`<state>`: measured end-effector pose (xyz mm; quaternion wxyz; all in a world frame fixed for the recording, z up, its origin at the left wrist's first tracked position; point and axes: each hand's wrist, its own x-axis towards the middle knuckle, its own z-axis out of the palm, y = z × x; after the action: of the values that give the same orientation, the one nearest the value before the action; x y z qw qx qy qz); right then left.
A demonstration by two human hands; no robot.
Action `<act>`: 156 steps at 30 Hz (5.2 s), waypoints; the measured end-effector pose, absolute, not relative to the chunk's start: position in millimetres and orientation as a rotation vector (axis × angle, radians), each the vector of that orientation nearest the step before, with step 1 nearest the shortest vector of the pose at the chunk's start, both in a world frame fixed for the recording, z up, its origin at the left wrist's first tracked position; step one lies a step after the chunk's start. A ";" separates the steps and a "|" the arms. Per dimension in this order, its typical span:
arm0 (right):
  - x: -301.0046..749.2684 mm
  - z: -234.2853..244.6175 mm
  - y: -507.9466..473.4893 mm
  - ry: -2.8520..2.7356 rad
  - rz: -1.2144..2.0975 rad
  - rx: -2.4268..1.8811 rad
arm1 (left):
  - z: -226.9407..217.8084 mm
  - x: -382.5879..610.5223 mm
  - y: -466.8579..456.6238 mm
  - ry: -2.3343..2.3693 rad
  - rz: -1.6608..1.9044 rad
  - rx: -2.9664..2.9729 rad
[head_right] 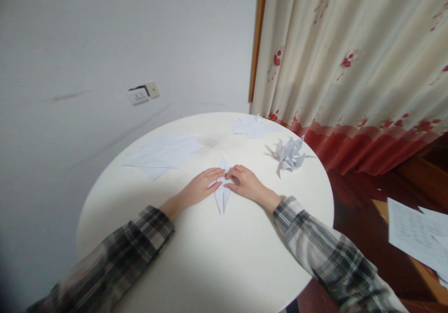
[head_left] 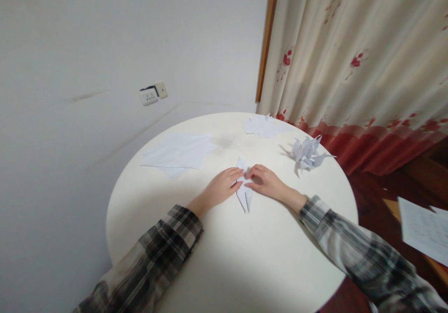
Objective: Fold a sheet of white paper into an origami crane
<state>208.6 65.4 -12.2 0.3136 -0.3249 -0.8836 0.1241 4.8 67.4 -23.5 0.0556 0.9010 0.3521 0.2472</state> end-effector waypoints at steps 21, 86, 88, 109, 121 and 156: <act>211.7 -11.5 70.1 -2.529 0.335 -0.803 | -23.6 4.2 63.4 1.213 0.461 2.762; 199.2 -20.4 80.6 -2.387 0.169 -1.211 | -17.3 -1.6 55.3 1.213 0.202 2.686; 199.1 -21.1 80.9 -2.391 0.161 -1.210 | -17.5 -1.5 55.3 1.214 0.207 2.686; 204.9 -19.9 82.4 -2.493 0.227 -1.174 | -17.5 -2.1 55.4 1.206 0.190 2.673; 210.7 -22.1 85.1 -2.512 0.272 -1.061 | -10.3 1.0 54.1 1.178 0.162 2.659; 208.0 -2.7 70.0 -2.670 0.561 -1.121 | -4.2 11.5 44.7 1.234 0.035 2.599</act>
<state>208.0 70.0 -2.7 0.0960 -0.3784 -0.9010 0.1892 11.5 44.7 -4.2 0.1320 0.8954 0.4252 0.0120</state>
